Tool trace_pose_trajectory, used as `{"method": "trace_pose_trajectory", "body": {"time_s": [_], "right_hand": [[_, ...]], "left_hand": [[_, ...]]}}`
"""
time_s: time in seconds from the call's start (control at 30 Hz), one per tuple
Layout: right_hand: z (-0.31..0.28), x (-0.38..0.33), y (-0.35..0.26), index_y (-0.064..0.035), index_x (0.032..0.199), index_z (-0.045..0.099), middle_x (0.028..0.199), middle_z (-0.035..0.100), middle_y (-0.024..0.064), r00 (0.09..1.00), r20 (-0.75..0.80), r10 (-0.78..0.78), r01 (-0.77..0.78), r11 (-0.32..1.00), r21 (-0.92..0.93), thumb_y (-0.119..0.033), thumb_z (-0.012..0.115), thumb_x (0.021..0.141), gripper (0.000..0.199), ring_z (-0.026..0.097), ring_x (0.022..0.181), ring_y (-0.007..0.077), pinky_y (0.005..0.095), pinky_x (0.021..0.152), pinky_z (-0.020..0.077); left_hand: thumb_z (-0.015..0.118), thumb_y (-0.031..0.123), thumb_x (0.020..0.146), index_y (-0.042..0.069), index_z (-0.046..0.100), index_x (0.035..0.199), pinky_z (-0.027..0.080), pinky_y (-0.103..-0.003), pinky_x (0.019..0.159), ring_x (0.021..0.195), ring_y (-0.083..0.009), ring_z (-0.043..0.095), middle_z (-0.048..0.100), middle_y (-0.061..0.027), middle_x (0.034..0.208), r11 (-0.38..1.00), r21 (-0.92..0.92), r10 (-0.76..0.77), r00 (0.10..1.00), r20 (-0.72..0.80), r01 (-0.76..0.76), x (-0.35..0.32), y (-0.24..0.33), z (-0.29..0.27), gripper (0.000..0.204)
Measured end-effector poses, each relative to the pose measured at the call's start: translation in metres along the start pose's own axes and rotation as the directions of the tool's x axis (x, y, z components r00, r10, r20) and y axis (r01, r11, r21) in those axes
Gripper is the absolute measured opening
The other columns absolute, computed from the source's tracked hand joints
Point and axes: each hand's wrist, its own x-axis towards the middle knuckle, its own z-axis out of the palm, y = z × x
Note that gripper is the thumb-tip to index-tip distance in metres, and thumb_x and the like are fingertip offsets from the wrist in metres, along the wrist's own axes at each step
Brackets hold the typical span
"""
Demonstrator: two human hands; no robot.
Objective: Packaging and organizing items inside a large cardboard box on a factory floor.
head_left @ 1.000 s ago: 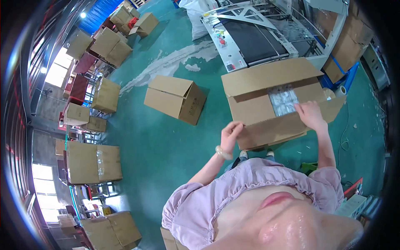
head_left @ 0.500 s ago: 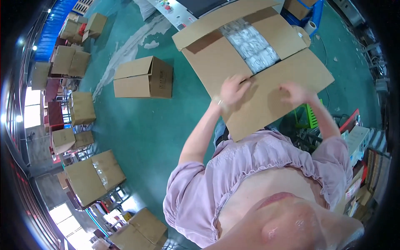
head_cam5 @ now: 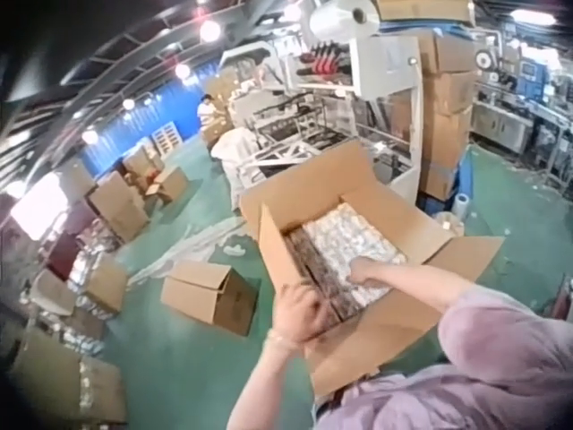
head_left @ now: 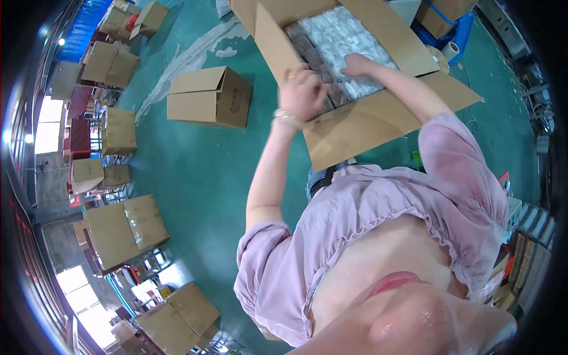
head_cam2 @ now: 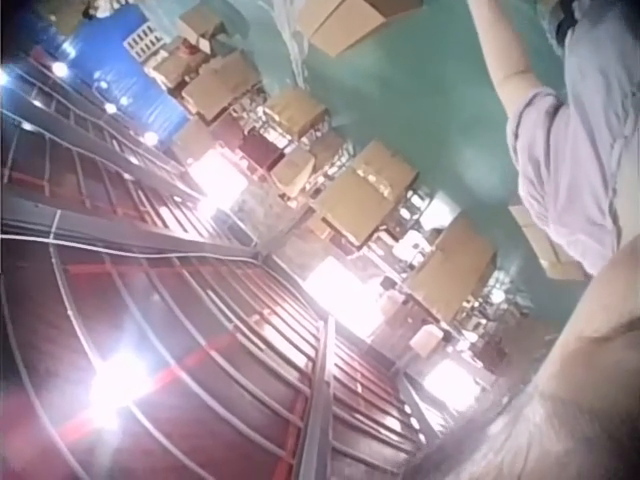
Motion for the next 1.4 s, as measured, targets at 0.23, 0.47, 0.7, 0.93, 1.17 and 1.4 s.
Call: {"method": "trace_pose_trajectory", "body": {"time_s": [0.23, 0.47, 0.7, 0.93, 1.17, 1.4], "right_hand": [[0.028, -0.006, -0.046, 0.0009, 0.110, 0.057, 0.115, 0.056, 0.0211, 0.887, -0.344, 0.309, -0.304, 0.950, 0.068, -0.042, 0.071, 0.067, 0.062, 0.052, 0.108, 0.0353, 0.0396, 0.091, 0.0446], [-0.061, 0.000, -0.013, 0.0005, 0.105, 0.058, 0.101, 0.061, 0.0170, 0.910, -0.283, 0.304, -0.221, 0.931, 0.292, -0.040, 0.071, 0.065, 0.058, 0.059, 0.095, 0.0297, 0.0451, 0.076, 0.0500], [-0.366, -0.134, 0.005, -0.0082, 0.103, 0.062, 0.102, 0.059, 0.0041, 0.699, -0.617, 0.362, 0.140, 0.777, 0.614, -0.031, 0.058, 0.080, 0.032, 0.058, 0.098, 0.0178, 0.0417, 0.069, 0.0544], [-0.474, -0.261, -0.111, -0.0049, 0.107, 0.054, 0.107, 0.054, 0.0130, 0.224, -0.973, 0.050, -0.104, 0.994, 0.027, -0.012, 0.068, 0.068, 0.043, 0.054, 0.104, 0.0295, 0.0414, 0.084, 0.0460], [-0.434, -0.264, -0.292, -0.0074, 0.102, 0.054, 0.104, 0.054, 0.0129, 0.320, -0.382, -0.867, -0.325, 0.278, -0.904, -0.006, 0.067, 0.057, 0.047, 0.052, 0.102, 0.0327, 0.0422, 0.089, 0.0415], [-0.436, -0.210, -0.336, -0.0083, 0.104, 0.054, 0.105, 0.053, 0.0098, 0.386, -0.315, -0.867, -0.171, 0.268, -0.948, 0.001, 0.061, 0.055, 0.050, 0.049, 0.106, 0.0301, 0.0417, 0.093, 0.0385]], "left_hand": [[0.071, 0.017, 0.072, 0.008, 0.059, 0.073, 0.042, -0.042, 0.087, 0.111, -0.0289, 0.053, 0.062, -0.0055, 0.097, 0.906, 0.257, -0.289, 0.935, -0.208, 0.337, -0.096, -0.029, -0.072, 0.015], [0.069, 0.019, 0.072, 0.008, 0.060, 0.078, 0.041, -0.044, 0.091, 0.117, -0.0299, 0.047, 0.062, -0.0076, 0.098, 0.909, 0.123, -0.342, 0.883, -0.321, 0.398, -0.099, -0.049, -0.063, 0.015], [0.067, 0.017, 0.069, 0.008, 0.060, 0.081, 0.039, -0.048, 0.089, 0.110, -0.0392, 0.047, 0.059, -0.0093, 0.090, 0.987, 0.030, -0.151, 0.967, -0.205, 0.160, -0.130, -0.063, -0.070, 0.017], [0.067, 0.022, 0.070, 0.010, 0.060, 0.081, 0.037, -0.049, 0.085, 0.117, -0.0424, 0.038, 0.055, -0.0082, 0.092, 0.995, -0.095, 0.011, 0.983, -0.185, -0.029, -0.137, -0.078, -0.080, 0.017], [0.063, 0.028, 0.074, 0.011, 0.060, 0.082, 0.037, -0.050, 0.085, 0.117, -0.0442, 0.036, 0.053, -0.0085, 0.091, 0.983, -0.167, 0.045, 0.984, -0.174, -0.074, -0.129, -0.084, -0.065, 0.019], [0.061, 0.026, 0.076, 0.009, 0.059, 0.082, 0.034, -0.051, 0.088, 0.119, -0.0445, 0.034, 0.051, -0.0108, 0.092, 0.986, -0.165, 0.008, 0.989, -0.149, -0.033, -0.147, -0.091, -0.066, 0.018]]}}
